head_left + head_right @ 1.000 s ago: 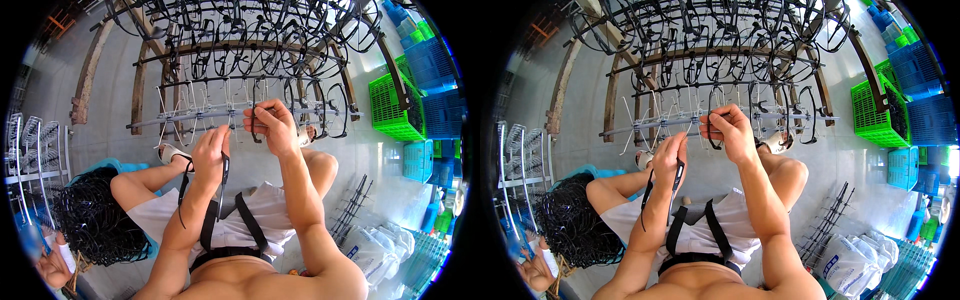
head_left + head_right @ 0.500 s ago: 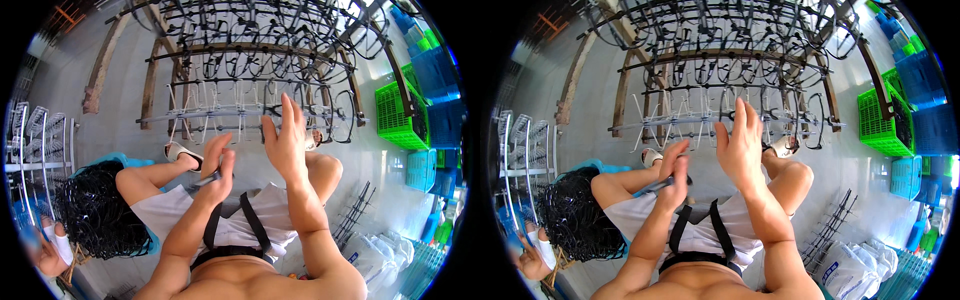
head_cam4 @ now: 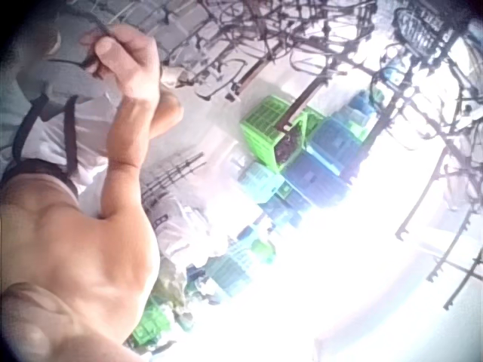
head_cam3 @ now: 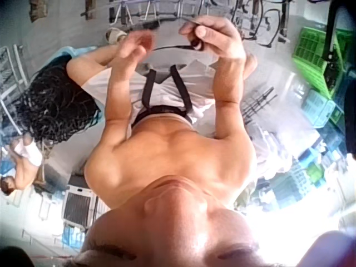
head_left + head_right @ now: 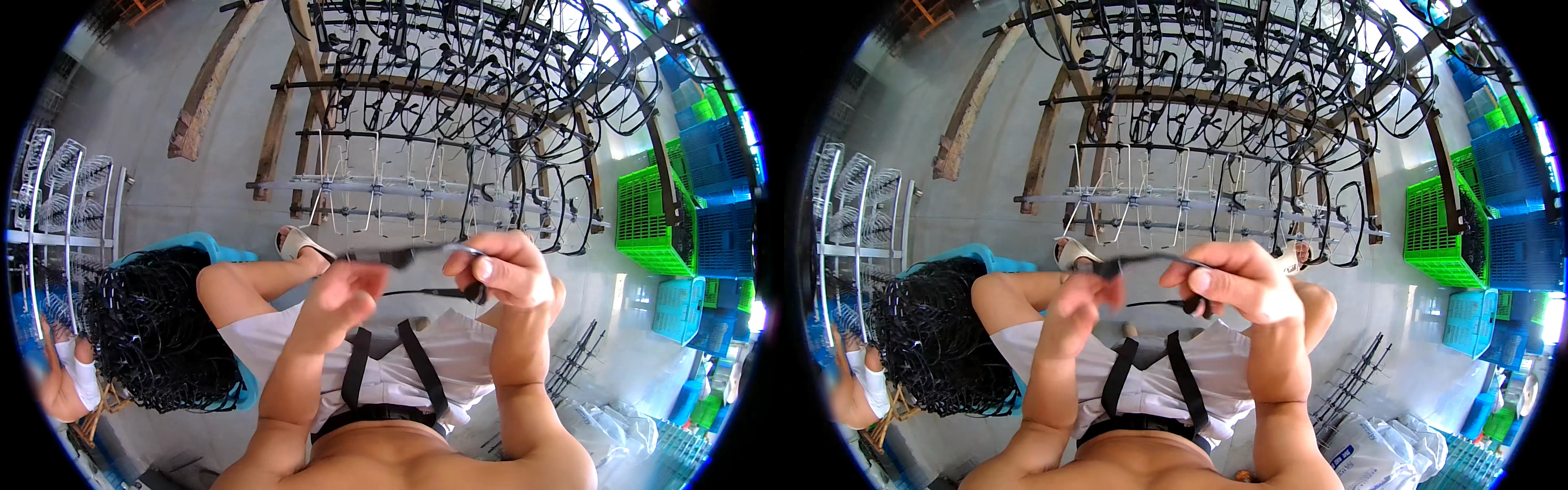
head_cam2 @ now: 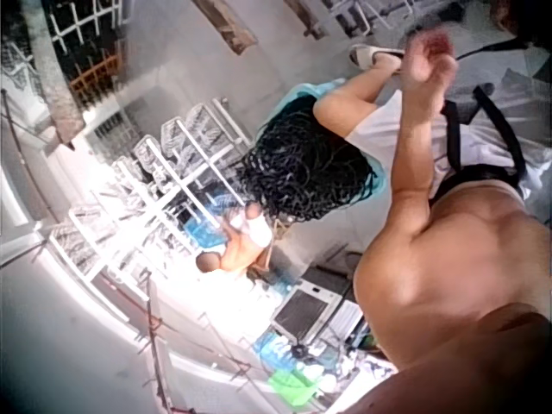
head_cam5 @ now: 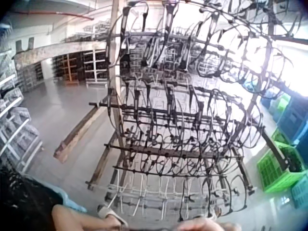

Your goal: The person repeatedly picks black wire loops from a blue bin and attaches them to a multi-tiered metal rack. They manipulate each loop with both hands, hooking it onto horizontal bars and adjusting its position. The process is continuous and repetitive, with the person occasionally reaching for more loops from the bin.

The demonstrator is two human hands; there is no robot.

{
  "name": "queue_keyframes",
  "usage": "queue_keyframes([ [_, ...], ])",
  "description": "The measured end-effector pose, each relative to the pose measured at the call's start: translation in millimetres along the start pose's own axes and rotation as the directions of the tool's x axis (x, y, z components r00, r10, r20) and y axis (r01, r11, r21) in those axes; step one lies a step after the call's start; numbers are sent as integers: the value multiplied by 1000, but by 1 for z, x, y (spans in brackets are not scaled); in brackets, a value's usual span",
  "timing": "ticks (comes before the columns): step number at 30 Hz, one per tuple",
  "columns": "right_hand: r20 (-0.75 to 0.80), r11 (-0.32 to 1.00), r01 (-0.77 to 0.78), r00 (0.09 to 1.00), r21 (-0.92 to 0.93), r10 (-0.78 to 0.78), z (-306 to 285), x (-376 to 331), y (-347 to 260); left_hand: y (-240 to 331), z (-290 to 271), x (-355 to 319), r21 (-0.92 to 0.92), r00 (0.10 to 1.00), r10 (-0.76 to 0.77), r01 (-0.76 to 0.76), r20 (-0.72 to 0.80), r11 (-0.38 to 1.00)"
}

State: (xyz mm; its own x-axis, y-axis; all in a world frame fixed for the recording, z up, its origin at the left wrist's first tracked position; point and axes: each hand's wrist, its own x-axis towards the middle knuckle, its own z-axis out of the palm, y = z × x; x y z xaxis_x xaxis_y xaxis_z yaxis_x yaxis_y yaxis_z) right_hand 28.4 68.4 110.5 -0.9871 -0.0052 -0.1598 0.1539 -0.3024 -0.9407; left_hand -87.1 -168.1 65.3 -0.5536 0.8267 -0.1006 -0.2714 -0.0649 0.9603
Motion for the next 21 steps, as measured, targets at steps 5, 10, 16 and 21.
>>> queue_keyframes([
  [5, 442, 661, 403, 889, -633, -119, 25, 6, -40, 19, 18, -14, 685, 724, 684, -455, -89, 570],
  [10, 244, 355, 465, 820, -811, -517, 23, 13, -13, 21, 9, -19, 406, 883, 271, -425, 384, 809],
  [16, -214, 865, 212, 969, 455, -125, 68, 8, 27, 12, 11, -12, 687, 873, 284, -487, 395, 540],
  [21, -191, 841, 366, 930, 399, -315, 49, 34, 20, -18, -4, 17, 651, 751, 654, -544, 97, 529],
])
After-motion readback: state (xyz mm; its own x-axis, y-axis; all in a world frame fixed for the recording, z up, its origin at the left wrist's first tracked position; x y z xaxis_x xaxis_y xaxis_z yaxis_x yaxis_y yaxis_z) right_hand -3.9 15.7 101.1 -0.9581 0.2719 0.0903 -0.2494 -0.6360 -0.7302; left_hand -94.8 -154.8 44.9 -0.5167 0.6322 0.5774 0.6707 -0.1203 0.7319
